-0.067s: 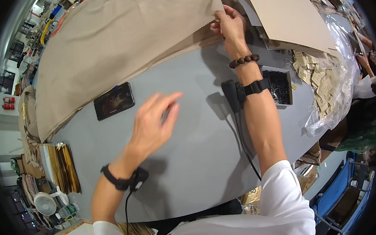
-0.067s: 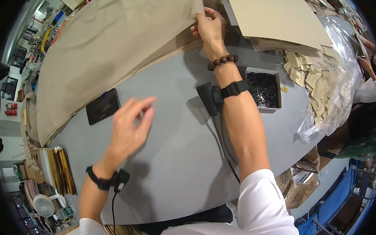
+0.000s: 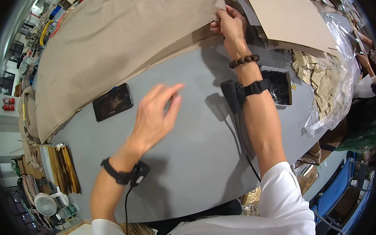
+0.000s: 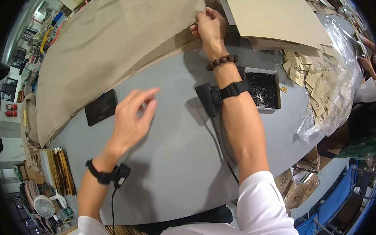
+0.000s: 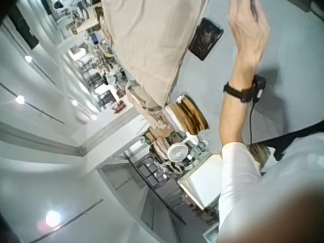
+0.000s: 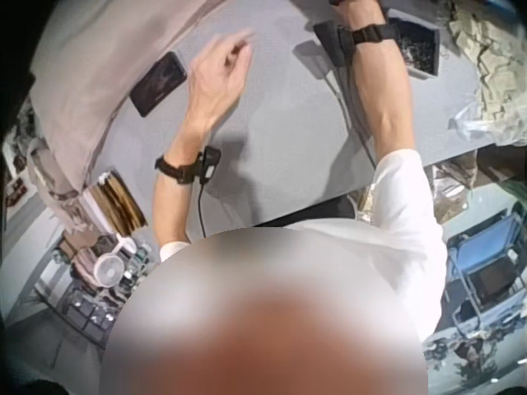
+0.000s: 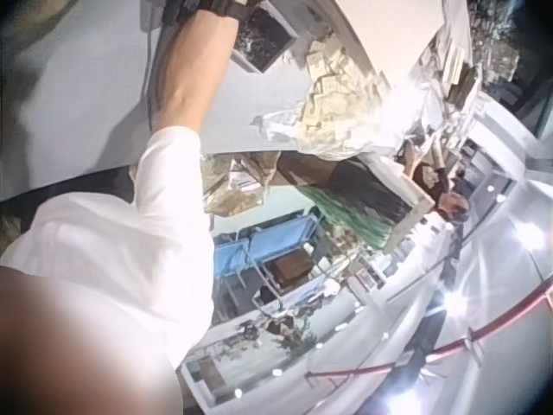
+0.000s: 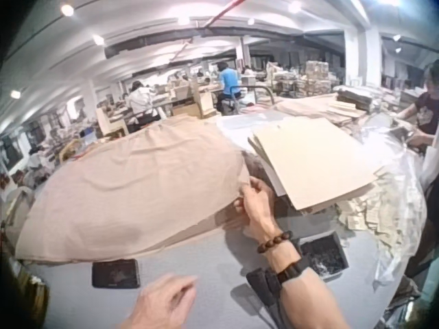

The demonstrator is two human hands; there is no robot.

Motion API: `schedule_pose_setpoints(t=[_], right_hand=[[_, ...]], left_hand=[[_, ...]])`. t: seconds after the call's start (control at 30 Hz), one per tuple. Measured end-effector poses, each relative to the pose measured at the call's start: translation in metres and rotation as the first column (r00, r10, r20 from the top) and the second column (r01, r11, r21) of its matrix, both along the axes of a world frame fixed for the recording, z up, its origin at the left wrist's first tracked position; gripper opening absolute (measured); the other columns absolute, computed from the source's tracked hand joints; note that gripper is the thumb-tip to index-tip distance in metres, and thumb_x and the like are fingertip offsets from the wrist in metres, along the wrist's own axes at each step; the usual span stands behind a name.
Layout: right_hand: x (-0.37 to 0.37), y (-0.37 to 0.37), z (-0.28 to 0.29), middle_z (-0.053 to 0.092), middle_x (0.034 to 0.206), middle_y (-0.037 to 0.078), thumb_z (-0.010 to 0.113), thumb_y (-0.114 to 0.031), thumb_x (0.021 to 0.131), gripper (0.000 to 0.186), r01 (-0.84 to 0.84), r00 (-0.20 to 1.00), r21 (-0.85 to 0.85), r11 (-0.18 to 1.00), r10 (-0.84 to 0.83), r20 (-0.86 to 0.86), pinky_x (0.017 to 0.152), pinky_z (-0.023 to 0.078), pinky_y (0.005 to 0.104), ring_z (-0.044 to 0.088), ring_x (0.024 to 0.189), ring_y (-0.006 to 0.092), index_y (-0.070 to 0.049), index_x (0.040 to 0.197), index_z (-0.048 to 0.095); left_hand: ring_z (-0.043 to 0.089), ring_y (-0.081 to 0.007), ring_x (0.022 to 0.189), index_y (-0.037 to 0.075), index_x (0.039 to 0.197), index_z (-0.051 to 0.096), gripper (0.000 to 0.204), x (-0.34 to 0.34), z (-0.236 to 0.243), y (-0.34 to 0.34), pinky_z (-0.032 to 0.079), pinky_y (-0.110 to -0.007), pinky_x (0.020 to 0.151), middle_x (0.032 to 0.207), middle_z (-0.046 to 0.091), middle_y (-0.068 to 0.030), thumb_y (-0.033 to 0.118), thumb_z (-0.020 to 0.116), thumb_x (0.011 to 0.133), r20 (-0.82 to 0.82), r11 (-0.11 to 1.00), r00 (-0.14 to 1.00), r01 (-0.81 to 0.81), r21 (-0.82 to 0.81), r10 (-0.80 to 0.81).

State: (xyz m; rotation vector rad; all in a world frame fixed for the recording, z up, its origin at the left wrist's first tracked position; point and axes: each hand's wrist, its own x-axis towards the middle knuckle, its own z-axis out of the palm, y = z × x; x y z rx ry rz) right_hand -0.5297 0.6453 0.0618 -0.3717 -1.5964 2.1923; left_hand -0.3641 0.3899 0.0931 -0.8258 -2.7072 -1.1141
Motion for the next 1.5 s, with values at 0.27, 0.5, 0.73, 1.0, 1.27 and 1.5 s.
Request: schedule_pose_setpoints(t=[0.27,0.5,0.73,1.0,1.27,1.5], right_hand=[[0.005,0.004,0.005,0.071,0.09,0.009,0.07,-0.024,0.1,0.03,-0.029,1.0,-0.102,0.994,0.029,-0.002,0.056,0.055,0.0251,0.069,0.066,0.0142,0.004,0.11,0.064],[-0.005,0.002,-0.011,0.071,0.093,0.011,0.065,-0.016,0.092,0.024,0.093,0.989,0.14,0.986,-0.108,0.103,0.071,0.058,0.0333,0.071,0.077,0.0215,0.005,0.104,0.066],[0.004,-0.039,-0.01,0.059,0.141,0.028,0.065,-0.012,0.085,0.05,0.449,0.89,0.728,0.518,-0.183,-0.418,0.115,0.044,0.0496,0.051,0.135,0.0474,0.002,0.134,0.064],[0.027,-0.049,0.003,0.064,0.138,0.02,0.071,-0.005,0.082,0.045,0.185,0.924,0.875,0.448,0.223,-0.31,0.113,0.046,0.0486,0.057,0.131,0.0391,-0.007,0.127,0.072],[0.019,-0.044,-0.008,0.073,0.108,0.009,0.074,-0.009,0.082,0.019,0.418,0.898,0.864,0.28,0.014,-0.439,0.096,0.049,0.0452,0.064,0.107,0.0315,-0.01,0.1,0.075],[0.016,-0.009,0.009,0.076,0.108,0.011,0.069,-0.002,0.088,0.026,0.496,0.851,0.733,0.465,-0.096,-0.516,0.089,0.057,0.0408,0.07,0.101,0.0325,-0.009,0.111,0.078]], left_hand=[[0.058,-0.0349,0.111,0.008,0.122,0.069,0.034,-0.126,-0.046,0.041,0.047,-0.046,0.096,0.117,0.065,-0.0141,0.017,0.077,0.091,-0.421,0.939,0.869,-0.329,-0.101,0.26],[0.06,-0.0281,0.101,0.015,0.095,0.077,0.018,-0.157,-0.047,0.028,0.044,-0.043,0.093,0.096,0.068,-0.0033,0.029,0.083,0.087,-0.344,0.887,0.88,-0.412,-0.207,0.328],[0.067,-0.0237,0.088,0.01,0.095,0.083,0.021,-0.154,-0.034,0.022,0.053,-0.037,0.081,0.094,0.074,-0.0066,0.031,0.083,0.09,-0.318,0.908,0.881,-0.403,-0.115,0.351],[0.066,-0.017,0.071,0.004,0.093,0.082,0.03,-0.147,-0.001,0.029,0.052,-0.033,0.068,0.087,0.075,-0.0077,0.034,0.084,0.09,0.015,0.892,0.901,-0.432,0.136,0.434],[0.062,-0.016,0.072,0.003,0.092,0.079,0.025,-0.133,0.021,0.024,0.05,-0.031,0.07,0.084,0.071,-0.0051,0.028,0.081,0.093,-0.211,0.909,0.897,-0.336,0.247,0.389],[0.058,-0.0118,0.073,0.007,0.101,0.077,0.014,-0.111,0.022,0.002,0.047,-0.028,0.069,0.085,0.068,-0.002,0.02,0.078,0.096,-0.571,0.915,0.717,-0.346,0.205,0.399]])
